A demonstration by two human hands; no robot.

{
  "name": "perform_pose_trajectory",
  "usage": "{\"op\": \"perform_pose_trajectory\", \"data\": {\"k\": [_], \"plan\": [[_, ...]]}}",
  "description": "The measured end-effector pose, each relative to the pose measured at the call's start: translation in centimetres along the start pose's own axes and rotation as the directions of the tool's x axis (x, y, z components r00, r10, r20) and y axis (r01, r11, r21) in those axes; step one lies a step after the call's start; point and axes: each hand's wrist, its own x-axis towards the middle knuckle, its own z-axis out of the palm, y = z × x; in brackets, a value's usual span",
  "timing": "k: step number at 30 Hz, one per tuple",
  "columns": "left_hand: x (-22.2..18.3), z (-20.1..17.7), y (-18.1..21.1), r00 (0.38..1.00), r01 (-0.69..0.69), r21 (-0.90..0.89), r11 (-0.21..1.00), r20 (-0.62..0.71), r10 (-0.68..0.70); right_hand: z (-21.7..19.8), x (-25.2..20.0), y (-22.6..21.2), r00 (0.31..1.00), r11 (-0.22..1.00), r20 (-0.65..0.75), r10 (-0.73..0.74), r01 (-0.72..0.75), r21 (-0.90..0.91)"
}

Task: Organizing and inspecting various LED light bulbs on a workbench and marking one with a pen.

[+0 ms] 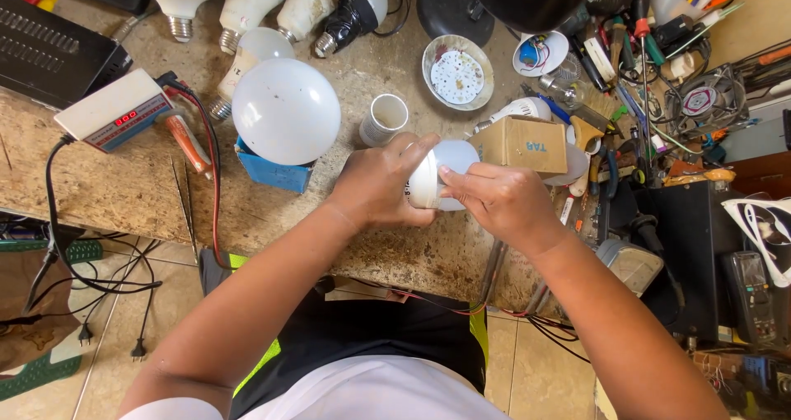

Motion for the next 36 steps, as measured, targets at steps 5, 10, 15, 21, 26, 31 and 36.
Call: {"op": "perform_pose_trajectory", "data": {"k": [5,10,15,21,26,31,36], "plan": [[-0.4,-3.7,1.9,0.992,0.031,-0.167,0.986,0.122,-0.011,-1.0,0.3,0.0,0.998,0.999,0.044,-0.035,0.036,-0.015],[-0.1,-4.9,2.6,0.989,0.051,-0.124,0.991,0.147,-0.032,-1.9,1.0,-0.9,0.988,0.987,0.095,0.12,-0.109,-0.118],[-1.1,-3.5,4.6,0.996,0.094,-0.023,0.995,-0.004,-0.094,-1.0,0.4,0.7,0.976,0.957,0.039,0.214,-0.202,-0.206],[-1.4,-1.2,2.9,0.998,-0.008,0.03,1.0,-0.065,0.01,0.0,0.7,1.3,0.967,0.965,-0.004,0.255,-0.254,-0.057],[0.1,2.5,0.4,0.995,0.08,0.104,0.991,-0.067,-0.073,0.5,0.3,-0.9,0.922,0.936,0.323,0.211,-0.286,0.204],[0.3,1.6,-0.1,0.986,-0.004,0.036,0.999,-0.166,0.01,3.3,-3.2,-1.8,0.965,0.953,0.25,0.08,-0.147,0.265],[-0.6,0.8,0.7,0.994,-0.062,0.007,0.998,-0.087,0.062,-0.5,-3.5,0.6,0.912,0.878,0.087,0.4,-0.409,0.247]]}}
